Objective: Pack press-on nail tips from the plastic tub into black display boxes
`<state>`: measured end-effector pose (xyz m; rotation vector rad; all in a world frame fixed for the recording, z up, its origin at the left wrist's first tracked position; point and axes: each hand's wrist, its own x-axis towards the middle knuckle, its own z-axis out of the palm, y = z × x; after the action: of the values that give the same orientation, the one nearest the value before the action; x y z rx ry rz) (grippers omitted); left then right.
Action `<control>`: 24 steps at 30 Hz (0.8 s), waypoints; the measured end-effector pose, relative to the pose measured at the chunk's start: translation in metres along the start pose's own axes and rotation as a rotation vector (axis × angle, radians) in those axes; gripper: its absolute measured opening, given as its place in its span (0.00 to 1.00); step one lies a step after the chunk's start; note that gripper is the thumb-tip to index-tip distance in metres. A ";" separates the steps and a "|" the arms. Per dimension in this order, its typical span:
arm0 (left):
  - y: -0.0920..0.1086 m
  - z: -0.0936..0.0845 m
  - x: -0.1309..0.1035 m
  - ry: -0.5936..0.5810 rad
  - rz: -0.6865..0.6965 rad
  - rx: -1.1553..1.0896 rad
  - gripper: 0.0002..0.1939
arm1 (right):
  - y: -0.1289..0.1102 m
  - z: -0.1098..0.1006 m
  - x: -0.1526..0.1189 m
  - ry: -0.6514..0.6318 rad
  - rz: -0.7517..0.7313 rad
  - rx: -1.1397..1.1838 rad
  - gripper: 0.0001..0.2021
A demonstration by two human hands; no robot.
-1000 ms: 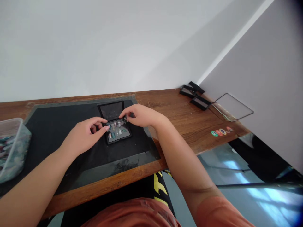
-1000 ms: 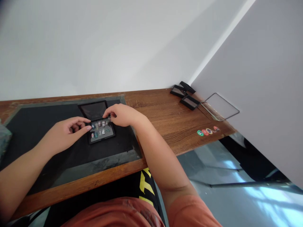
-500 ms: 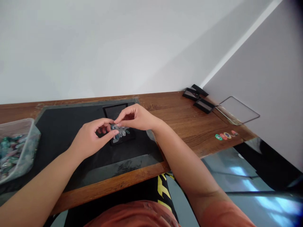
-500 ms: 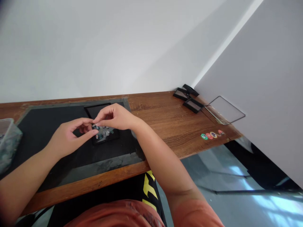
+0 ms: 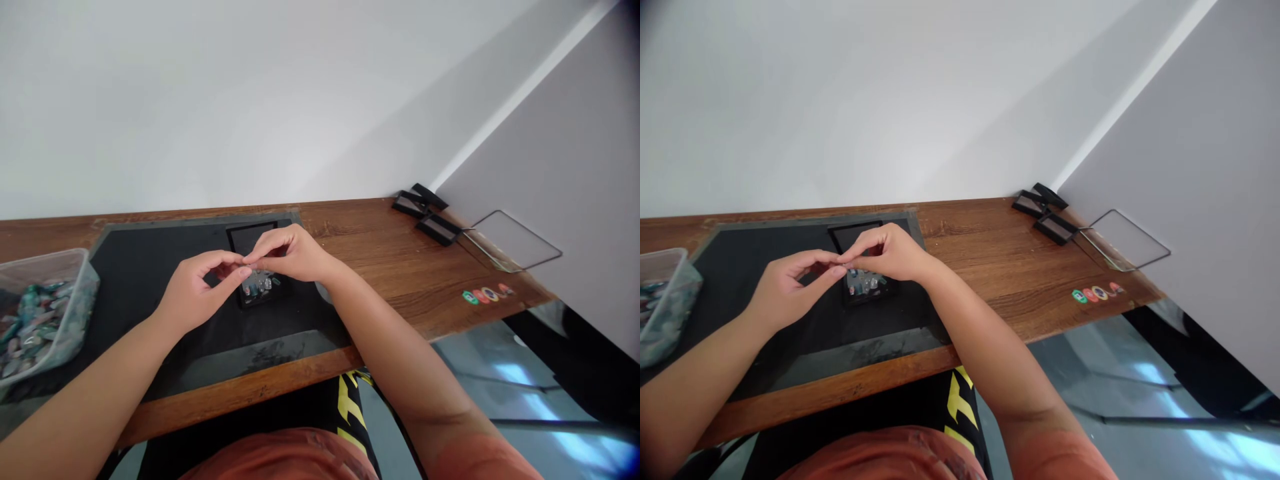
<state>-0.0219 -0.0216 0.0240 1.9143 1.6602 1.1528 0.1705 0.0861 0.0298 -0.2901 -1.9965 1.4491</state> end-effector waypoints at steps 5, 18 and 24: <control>0.001 0.000 0.001 -0.041 -0.017 -0.006 0.11 | 0.003 0.001 0.000 0.000 -0.005 -0.051 0.05; -0.010 0.003 0.007 0.027 -0.190 -0.432 0.16 | -0.008 -0.005 0.000 0.227 0.073 -0.301 0.11; -0.006 0.002 0.006 -0.003 -0.298 -0.626 0.18 | -0.008 -0.012 0.003 0.522 -0.016 -0.398 0.13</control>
<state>-0.0248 -0.0143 0.0205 1.2366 1.3078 1.3345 0.1772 0.0943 0.0408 -0.7386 -1.8176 0.8353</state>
